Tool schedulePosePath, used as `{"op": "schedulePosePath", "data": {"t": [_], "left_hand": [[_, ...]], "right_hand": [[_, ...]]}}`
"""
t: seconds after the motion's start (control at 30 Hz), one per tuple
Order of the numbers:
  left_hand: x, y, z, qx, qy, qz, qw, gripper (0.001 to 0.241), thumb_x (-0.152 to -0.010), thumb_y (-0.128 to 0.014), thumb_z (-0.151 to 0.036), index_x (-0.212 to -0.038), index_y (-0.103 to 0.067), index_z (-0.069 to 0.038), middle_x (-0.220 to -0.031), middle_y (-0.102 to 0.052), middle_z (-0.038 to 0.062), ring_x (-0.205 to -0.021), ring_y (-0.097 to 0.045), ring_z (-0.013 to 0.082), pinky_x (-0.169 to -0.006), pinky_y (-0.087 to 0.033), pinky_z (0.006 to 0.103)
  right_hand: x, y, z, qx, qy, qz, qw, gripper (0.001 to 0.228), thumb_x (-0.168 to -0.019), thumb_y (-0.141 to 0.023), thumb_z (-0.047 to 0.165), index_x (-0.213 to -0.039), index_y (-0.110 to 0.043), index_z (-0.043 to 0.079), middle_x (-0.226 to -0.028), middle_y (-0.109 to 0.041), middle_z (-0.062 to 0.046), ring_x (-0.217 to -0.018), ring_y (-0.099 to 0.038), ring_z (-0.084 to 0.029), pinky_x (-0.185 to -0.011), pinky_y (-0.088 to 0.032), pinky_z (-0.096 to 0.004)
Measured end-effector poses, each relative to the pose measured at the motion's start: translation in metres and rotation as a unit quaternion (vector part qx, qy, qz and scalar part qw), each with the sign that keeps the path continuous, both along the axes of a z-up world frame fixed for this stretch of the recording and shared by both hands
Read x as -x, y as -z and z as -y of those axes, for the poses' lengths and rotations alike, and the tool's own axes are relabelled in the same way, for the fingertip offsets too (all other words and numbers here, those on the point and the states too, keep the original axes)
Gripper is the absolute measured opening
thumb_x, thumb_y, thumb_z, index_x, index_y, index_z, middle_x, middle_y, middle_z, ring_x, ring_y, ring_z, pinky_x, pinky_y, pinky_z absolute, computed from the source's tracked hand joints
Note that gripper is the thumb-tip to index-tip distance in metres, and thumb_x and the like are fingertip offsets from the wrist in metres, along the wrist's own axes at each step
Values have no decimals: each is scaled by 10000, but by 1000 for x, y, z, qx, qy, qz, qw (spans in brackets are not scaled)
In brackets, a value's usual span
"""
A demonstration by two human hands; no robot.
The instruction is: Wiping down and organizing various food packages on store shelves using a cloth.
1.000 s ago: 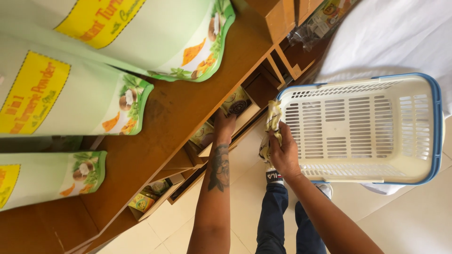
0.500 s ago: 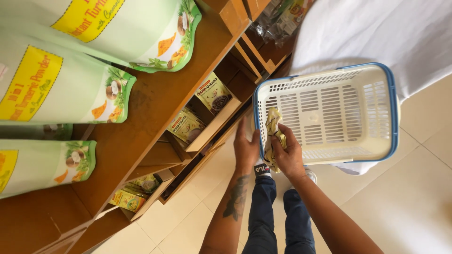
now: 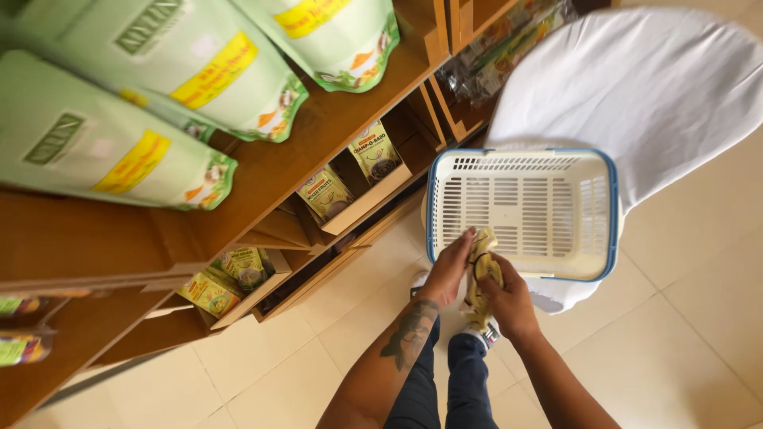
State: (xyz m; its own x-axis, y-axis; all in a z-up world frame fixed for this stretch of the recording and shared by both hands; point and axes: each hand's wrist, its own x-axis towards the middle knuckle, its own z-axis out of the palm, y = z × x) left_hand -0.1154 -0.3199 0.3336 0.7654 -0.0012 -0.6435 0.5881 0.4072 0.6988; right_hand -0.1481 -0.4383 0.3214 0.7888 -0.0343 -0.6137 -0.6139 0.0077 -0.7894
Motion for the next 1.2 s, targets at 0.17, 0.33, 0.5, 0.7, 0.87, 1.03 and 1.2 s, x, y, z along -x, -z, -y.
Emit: {"op": "schedulePosePath", "data": {"t": [0.17,0.33,0.5,0.7,0.87,1.03,1.2], "left_hand": [[12,-22,9,136,-56,-27,989,788,-995,-465,-711,-1552,-409,-157,-1518,-435,191,-1401,-347,391,-1185,-252,538],[21,-103,32,213,-49,-44,975,952,-920,-475,-821,-1533,-456,-92,-1494,-516,209,-1381,-484,382,-1187,-337,523],[16,-69,39,183,-52,13,982,922,-881,-615,-823,-1394,-588,-58,-1270,-682,181,-1180,-653,307,-1069,-484,445],[33,-183,16,164,-14,105,981,885,-937,-252,-819,-1651,-127,-312,-1715,-8,154,-1541,48,445,-1208,-9,640],[37,-94,24,158,-5,107,982,804,-907,-810,-480,-1525,-412,-154,-1420,-526,165,-1227,-573,350,-961,-518,533],[39,-76,-16,173,15,67,982,680,-992,-719,-465,-1526,-388,-204,-1354,-543,151,-1200,-552,411,-989,-463,603],[22,10,-50,241,-81,41,966,586,-999,-703,-234,-1501,-403,-254,-1351,-582,218,-1166,-611,433,-937,-500,665]], "right_hand": [[10,-67,15,156,-63,204,964,488,-935,-672,165,-1419,-612,151,-1197,-680,-215,-1136,-663,-400,-948,-528,-515],[16,-72,34,208,-68,385,896,376,-961,-659,111,-1332,-671,58,-1127,-643,-164,-1102,-661,-371,-974,-512,-451],[19,-82,27,217,-53,466,856,365,-963,-680,62,-1317,-648,-24,-1102,-614,-170,-1061,-665,-382,-953,-519,-441],[26,-143,18,131,-8,491,861,406,-1010,-624,72,-1395,-542,-27,-1193,-586,-193,-1143,-606,-309,-1020,-456,-430],[12,-107,25,242,-134,497,822,319,-917,-663,56,-1236,-677,66,-1044,-660,-112,-1021,-668,-369,-873,-529,-440],[17,-131,23,257,-182,410,856,226,-925,-753,197,-1150,-758,197,-1080,-746,-38,-1030,-716,-287,-883,-557,-408],[25,-157,-3,261,-327,116,901,765,-805,-821,433,-1495,-489,416,-1368,-630,-173,-1251,-597,-434,-1067,-466,-530]]}}
